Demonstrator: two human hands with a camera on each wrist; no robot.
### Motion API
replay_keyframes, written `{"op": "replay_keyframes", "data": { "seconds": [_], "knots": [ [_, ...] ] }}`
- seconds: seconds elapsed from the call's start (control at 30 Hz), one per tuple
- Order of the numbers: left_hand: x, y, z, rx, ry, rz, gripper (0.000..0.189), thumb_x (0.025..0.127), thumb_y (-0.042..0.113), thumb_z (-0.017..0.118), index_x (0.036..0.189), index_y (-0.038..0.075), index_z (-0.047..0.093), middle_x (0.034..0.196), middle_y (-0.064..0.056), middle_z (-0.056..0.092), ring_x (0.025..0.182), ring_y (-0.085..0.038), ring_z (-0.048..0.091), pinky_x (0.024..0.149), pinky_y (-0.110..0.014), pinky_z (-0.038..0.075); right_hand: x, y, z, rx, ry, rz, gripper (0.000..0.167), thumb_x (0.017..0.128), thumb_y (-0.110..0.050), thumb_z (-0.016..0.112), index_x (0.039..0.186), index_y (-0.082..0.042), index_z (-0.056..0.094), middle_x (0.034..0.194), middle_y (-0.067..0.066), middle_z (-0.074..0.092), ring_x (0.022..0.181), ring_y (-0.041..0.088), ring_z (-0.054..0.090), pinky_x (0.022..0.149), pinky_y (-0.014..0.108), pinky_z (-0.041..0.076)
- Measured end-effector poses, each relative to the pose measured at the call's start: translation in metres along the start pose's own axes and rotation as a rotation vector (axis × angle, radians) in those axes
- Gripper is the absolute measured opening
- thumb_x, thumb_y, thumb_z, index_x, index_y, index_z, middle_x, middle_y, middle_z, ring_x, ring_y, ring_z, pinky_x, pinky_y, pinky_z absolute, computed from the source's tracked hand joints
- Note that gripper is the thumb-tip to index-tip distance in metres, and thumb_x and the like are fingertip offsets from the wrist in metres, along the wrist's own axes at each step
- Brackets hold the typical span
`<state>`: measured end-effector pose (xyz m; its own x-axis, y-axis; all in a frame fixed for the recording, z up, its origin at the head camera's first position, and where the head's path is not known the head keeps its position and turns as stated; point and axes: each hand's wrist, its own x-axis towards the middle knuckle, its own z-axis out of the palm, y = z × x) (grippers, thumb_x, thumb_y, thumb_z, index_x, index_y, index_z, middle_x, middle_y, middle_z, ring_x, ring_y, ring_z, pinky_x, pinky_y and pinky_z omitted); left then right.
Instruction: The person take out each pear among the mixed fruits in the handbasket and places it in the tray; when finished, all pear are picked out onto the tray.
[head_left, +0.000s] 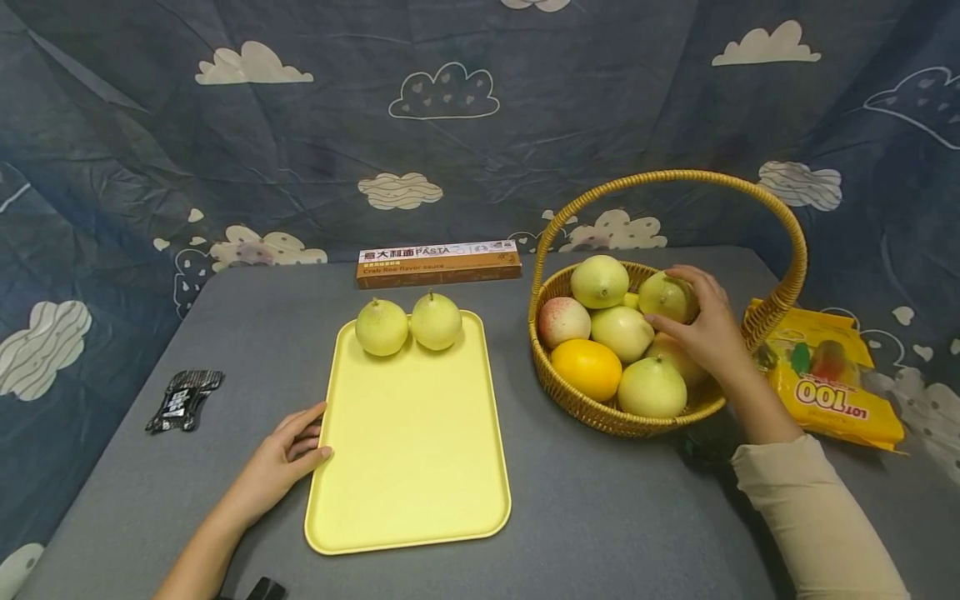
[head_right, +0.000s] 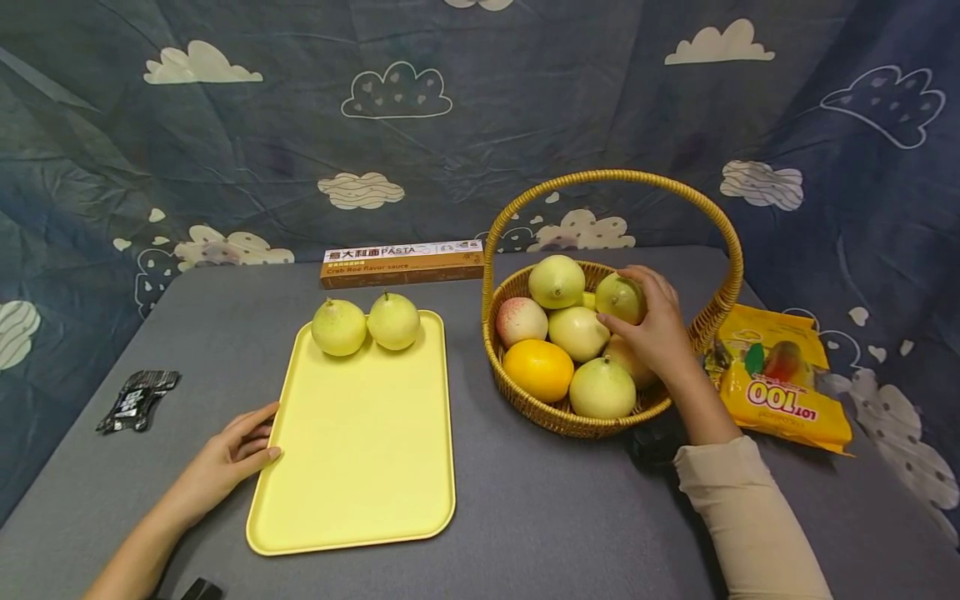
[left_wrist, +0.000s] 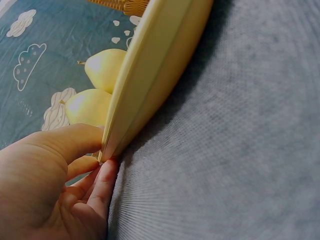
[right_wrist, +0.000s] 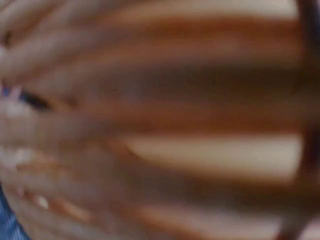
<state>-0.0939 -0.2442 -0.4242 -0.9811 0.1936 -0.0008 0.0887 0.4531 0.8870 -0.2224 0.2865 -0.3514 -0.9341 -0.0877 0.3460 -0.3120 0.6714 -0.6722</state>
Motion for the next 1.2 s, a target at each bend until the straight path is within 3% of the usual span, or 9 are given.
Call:
{"op": "replay_keyframes", "data": {
  "seconds": [0.27,0.53,0.77,0.97,1.1,1.2],
  "knots": [
    [0.000,0.001,0.000,-0.002,0.004,0.000,0.064,0.085,0.013,0.063,0.138,-0.002,0.031,0.129,-0.019,0.035,0.104,-0.017,0.044,0.084,-0.013,0.042,0.004,0.008,-0.001,0.005,-0.050,0.001,0.060,0.080,-0.015,0.069,0.132,-0.006,0.039,0.143,0.014,0.017,0.127,0.039,0.017,0.091,0.065,0.025],
    [0.000,0.001,0.000,-0.001,0.003,-0.001,0.064,0.085,0.014,0.064,0.138,-0.002,0.031,0.129,-0.018,0.034,0.104,-0.019,0.044,0.084,-0.013,0.042,0.007,0.011,-0.003,-0.018,-0.111,0.045,0.066,0.080,-0.012,0.069,0.136,-0.013,0.034,0.145,0.015,0.009,0.127,0.043,0.013,0.090,0.068,0.022],
    [0.000,0.000,0.000,0.007,0.001,-0.008,0.065,0.085,0.015,0.064,0.138,-0.001,0.031,0.130,-0.018,0.034,0.105,-0.020,0.045,0.084,-0.013,0.042,0.004,0.009,0.000,-0.082,-0.024,0.049,0.067,0.077,-0.017,0.072,0.135,-0.013,0.038,0.134,0.022,0.026,0.115,0.043,0.029,0.085,0.061,0.030],
    [0.000,0.000,0.000,0.007,0.001,-0.012,0.064,0.085,0.015,0.063,0.138,-0.001,0.031,0.130,-0.018,0.034,0.105,-0.022,0.044,0.084,-0.013,0.042,-0.006,-0.004,0.001,-0.032,0.074,0.073,0.070,0.074,-0.027,0.075,0.134,-0.018,0.040,0.116,0.019,0.032,0.098,0.033,0.036,0.076,0.046,0.037],
    [0.000,0.000,0.000,0.003,0.000,-0.014,0.065,0.085,0.015,0.063,0.138,-0.001,0.031,0.130,-0.018,0.034,0.105,-0.023,0.044,0.084,-0.013,0.042,-0.015,-0.020,0.002,0.034,0.107,0.022,0.068,0.073,-0.019,0.076,0.132,-0.019,0.043,0.110,0.008,0.036,0.094,0.019,0.036,0.072,0.027,0.038],
    [0.000,0.000,0.000,-0.001,-0.001,-0.016,0.065,0.085,0.016,0.063,0.138,-0.001,0.030,0.130,-0.018,0.034,0.106,-0.024,0.043,0.084,-0.013,0.042,-0.022,-0.038,0.005,0.154,0.089,-0.044,0.067,0.073,-0.006,0.074,0.132,-0.014,0.043,0.114,0.002,0.037,0.095,0.015,0.040,0.073,0.013,0.041]
  ]
}}
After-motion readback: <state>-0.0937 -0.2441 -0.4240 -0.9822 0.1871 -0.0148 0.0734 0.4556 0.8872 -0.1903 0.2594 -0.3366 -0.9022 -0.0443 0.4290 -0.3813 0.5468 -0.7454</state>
